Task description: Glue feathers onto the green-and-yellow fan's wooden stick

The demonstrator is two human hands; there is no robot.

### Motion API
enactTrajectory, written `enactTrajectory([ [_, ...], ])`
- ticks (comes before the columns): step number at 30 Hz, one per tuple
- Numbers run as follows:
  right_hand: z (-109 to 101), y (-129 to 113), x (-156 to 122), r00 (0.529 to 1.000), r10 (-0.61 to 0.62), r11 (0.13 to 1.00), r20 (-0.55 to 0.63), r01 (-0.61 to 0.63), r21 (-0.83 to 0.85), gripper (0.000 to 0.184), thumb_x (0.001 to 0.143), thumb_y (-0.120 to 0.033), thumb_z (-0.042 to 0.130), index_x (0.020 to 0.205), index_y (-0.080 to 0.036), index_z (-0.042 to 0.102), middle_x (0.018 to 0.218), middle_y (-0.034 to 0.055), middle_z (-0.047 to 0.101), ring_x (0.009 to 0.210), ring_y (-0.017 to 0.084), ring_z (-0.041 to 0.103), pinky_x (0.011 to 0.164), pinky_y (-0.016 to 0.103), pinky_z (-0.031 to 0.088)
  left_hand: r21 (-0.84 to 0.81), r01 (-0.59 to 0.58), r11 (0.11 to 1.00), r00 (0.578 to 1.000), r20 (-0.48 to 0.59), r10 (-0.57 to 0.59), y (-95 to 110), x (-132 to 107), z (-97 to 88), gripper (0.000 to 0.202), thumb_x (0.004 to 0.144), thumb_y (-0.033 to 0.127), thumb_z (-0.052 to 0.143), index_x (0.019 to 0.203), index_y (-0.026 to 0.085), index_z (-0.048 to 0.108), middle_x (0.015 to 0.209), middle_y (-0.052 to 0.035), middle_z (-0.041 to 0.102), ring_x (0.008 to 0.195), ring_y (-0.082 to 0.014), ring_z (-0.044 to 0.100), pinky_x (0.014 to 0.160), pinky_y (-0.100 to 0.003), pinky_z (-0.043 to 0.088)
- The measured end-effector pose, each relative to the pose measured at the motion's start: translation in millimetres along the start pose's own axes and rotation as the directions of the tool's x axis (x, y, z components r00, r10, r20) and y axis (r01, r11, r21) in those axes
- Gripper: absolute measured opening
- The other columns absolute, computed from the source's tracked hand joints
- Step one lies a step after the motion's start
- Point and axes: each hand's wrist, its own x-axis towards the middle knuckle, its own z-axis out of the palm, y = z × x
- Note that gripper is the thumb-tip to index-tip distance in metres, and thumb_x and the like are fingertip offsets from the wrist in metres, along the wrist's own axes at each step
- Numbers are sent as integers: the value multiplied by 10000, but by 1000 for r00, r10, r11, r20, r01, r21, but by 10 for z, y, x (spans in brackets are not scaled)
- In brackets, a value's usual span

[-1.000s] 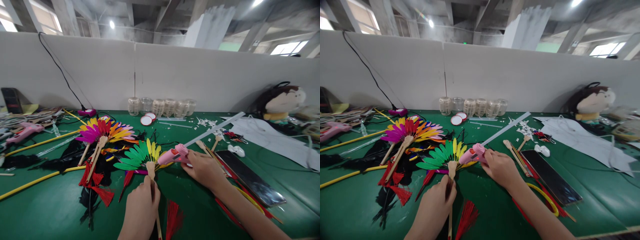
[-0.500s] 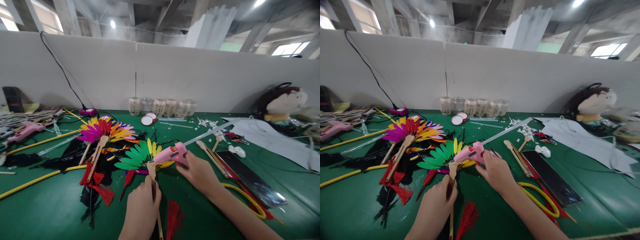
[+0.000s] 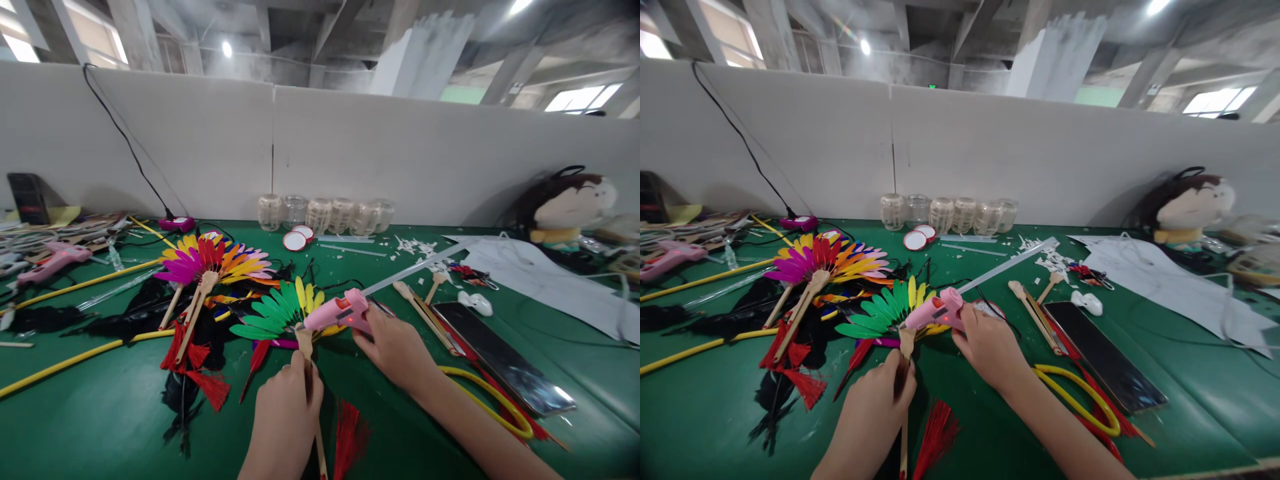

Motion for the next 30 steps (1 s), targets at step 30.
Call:
enactTrajectory([
  [30,29,846,105,810,523,812,266,-568,135,403,748,-581,478,635,-195,496,562,17,554,460,151,525,407,237,339,1,-14,1000,999,-49,14,-4,-18,24,201,903,247,355,891,179,544,749,-35,662,684,-185,641,487,-234,268],
])
